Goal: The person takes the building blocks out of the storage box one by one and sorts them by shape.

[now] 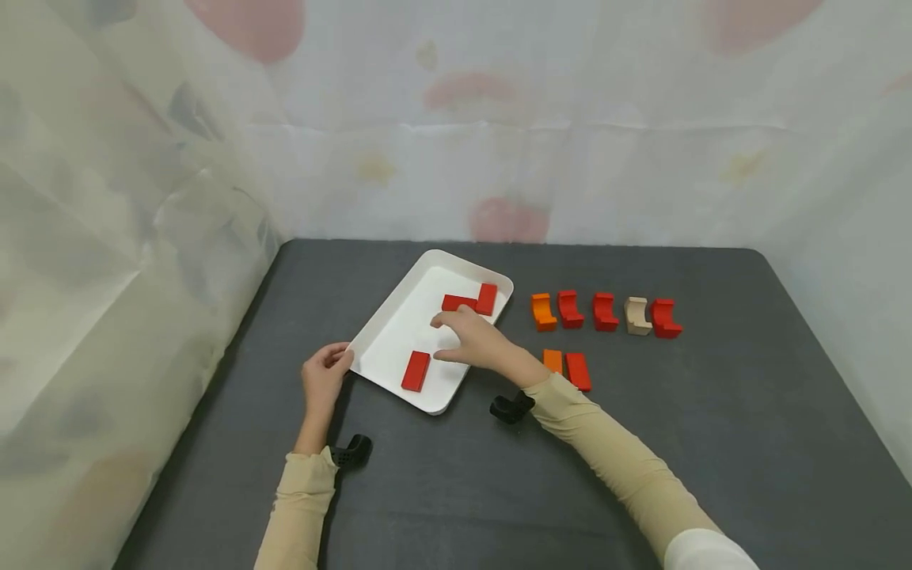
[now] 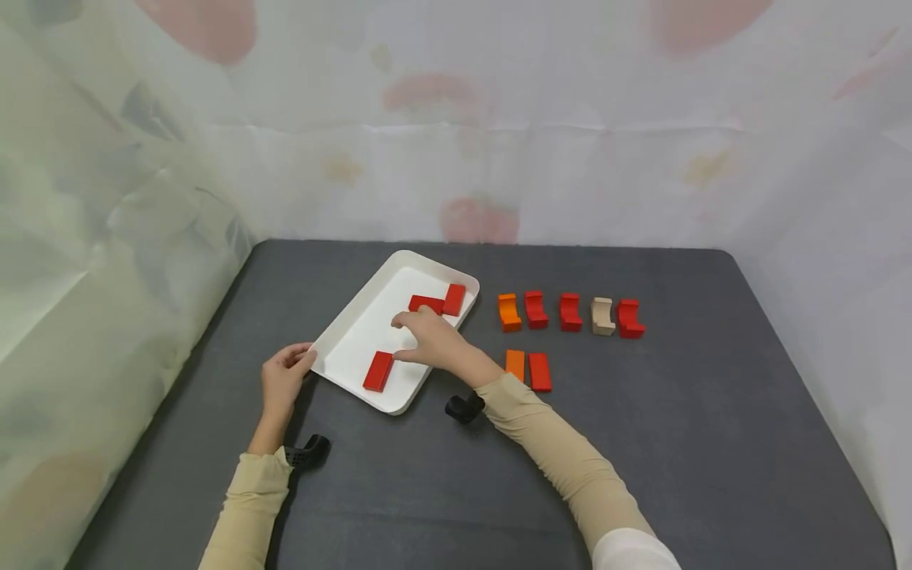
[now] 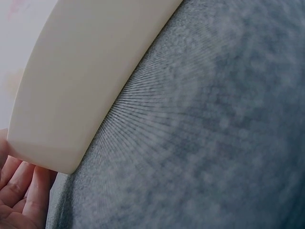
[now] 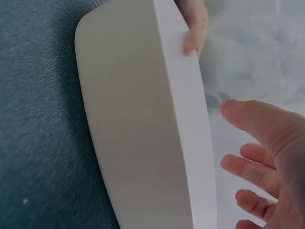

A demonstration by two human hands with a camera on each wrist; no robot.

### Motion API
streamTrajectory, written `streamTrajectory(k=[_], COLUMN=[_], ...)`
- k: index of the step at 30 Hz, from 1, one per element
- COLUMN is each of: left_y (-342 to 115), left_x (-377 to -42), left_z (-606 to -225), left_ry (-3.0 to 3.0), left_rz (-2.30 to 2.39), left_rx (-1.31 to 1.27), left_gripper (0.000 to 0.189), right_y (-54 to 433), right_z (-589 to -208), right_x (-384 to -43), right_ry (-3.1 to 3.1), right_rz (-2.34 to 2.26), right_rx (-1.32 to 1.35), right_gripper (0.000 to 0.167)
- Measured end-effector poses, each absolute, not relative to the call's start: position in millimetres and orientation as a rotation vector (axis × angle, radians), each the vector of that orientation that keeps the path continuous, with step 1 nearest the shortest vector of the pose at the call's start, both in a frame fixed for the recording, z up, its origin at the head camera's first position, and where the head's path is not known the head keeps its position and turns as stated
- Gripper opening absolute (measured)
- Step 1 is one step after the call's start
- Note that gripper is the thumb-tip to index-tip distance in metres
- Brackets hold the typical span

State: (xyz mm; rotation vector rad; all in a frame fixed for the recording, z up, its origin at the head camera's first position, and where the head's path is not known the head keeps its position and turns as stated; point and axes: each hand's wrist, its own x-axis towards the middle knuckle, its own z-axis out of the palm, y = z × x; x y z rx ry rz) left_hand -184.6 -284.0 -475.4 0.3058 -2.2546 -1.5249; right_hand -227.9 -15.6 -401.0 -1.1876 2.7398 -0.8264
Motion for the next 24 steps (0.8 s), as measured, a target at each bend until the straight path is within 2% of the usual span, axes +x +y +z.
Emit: streamTrajectory(k=[6,11,20,24], left_y=[-283.9,-284.7,-284.0,-283.9], left_x=[-185.1,-185.3,-184.6,-184.5], left_z=[-476.9,-477.2,-475.4,-477.1], left_ry=[-2.258,-2.255,-2.251,-2.247], left_rz=[-1.526,-1.521,-1.534,-1.534], left_rx=[0.321,0.319,0.321,0.322], left_gripper=[0.017,0.016,0.017,0.017], right_y=[-33.0,-43.2,-53.4,-54.6], right_z=[-403.5,-409.2,-421.0,-424.8], right_x=[-231.0,-232.2,-231.7,-229.6], right_ry=[2.745,2.752,2.754,2.753], right_rz=[-0.556,-0.384,-0.325,-0.279], right_rx=[-1.382,-1.436,-1.568,-1.548], right_gripper=[0.043,0.039,0.035,0.033])
